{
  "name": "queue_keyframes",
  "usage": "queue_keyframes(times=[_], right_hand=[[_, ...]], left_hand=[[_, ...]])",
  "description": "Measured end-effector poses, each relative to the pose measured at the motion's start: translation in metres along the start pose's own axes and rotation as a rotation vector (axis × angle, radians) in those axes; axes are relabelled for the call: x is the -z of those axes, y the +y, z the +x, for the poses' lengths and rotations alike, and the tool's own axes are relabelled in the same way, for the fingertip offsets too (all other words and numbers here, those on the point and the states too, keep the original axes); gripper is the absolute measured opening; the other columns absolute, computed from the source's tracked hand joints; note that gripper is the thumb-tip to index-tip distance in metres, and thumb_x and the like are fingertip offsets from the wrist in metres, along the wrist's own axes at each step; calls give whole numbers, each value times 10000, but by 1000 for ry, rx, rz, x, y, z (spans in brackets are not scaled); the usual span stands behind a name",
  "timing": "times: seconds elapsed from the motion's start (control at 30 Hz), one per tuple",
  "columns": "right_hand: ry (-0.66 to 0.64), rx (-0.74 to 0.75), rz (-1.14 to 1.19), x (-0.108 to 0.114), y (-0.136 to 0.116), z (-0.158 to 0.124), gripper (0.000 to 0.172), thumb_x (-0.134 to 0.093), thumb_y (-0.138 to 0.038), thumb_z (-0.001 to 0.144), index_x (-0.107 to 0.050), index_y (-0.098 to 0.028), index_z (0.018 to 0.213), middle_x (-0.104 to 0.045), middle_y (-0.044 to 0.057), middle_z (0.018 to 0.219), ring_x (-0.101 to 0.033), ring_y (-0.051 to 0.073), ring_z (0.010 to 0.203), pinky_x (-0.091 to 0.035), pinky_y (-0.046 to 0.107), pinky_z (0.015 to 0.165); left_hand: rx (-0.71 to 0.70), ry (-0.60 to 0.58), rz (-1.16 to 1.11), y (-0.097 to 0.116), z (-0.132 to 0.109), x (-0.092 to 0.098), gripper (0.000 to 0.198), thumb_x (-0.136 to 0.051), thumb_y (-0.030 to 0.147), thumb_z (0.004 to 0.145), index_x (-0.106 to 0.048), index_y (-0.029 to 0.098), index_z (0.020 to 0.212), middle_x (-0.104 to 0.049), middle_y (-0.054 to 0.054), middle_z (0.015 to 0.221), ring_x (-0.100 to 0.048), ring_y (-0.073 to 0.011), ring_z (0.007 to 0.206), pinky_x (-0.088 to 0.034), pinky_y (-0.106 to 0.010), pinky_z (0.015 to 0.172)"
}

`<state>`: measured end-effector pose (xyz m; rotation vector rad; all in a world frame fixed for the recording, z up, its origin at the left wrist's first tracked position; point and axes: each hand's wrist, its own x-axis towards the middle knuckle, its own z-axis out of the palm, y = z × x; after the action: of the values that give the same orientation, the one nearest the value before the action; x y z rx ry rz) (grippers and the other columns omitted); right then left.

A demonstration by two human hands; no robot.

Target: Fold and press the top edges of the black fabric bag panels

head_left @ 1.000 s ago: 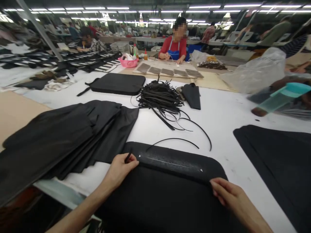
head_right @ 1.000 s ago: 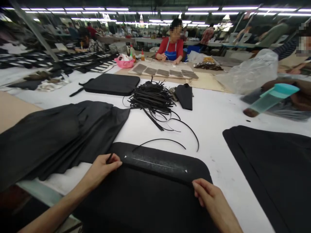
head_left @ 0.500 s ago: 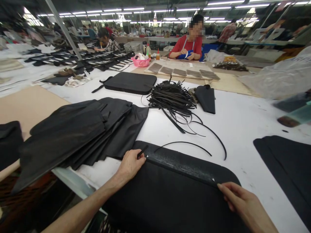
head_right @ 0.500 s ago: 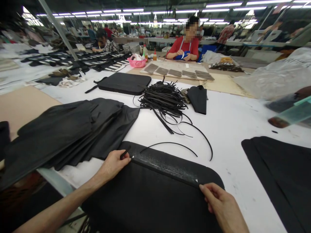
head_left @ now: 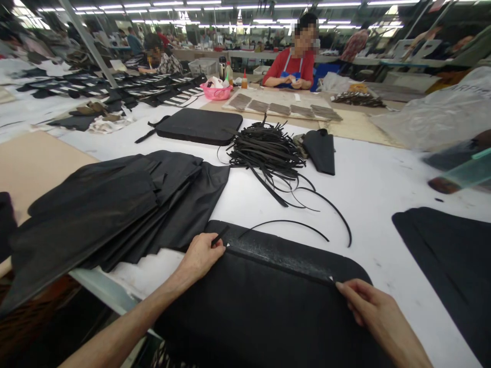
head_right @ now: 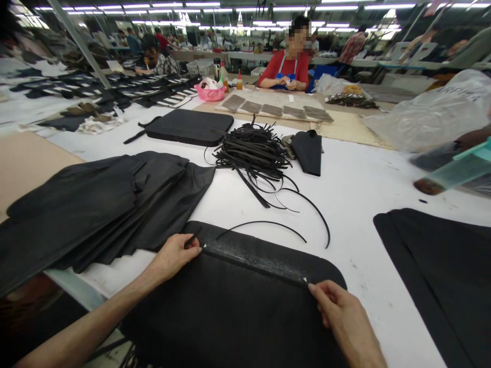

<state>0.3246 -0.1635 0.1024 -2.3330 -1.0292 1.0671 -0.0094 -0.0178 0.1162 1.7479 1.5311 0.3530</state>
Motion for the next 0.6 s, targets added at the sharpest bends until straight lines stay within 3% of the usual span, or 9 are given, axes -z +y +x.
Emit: queue_keyframes(times=[0.33,0.6], right_hand=[[-16,47,-13,0,3,-2,401,-416,-604,747,-498,-224,650,-479,-37,495,-460,144,472,-319,275,500],[14,58,-179,0,-1,-17,427,-337,-639,752,-500,-246,716,-484,-36,526,-491,164,529,-351,277,535]], left_hand=[[-3,-53,-26,-5,1,1,125,-494,262,678,-507,173,591,-486,36,502,-460,-127,499,-296,-227,489],[3,-67,-4,-6,3,4,111,-501,241,680,-528,171,598,-477,42,481,-453,-119,481,-275,-225,472]])
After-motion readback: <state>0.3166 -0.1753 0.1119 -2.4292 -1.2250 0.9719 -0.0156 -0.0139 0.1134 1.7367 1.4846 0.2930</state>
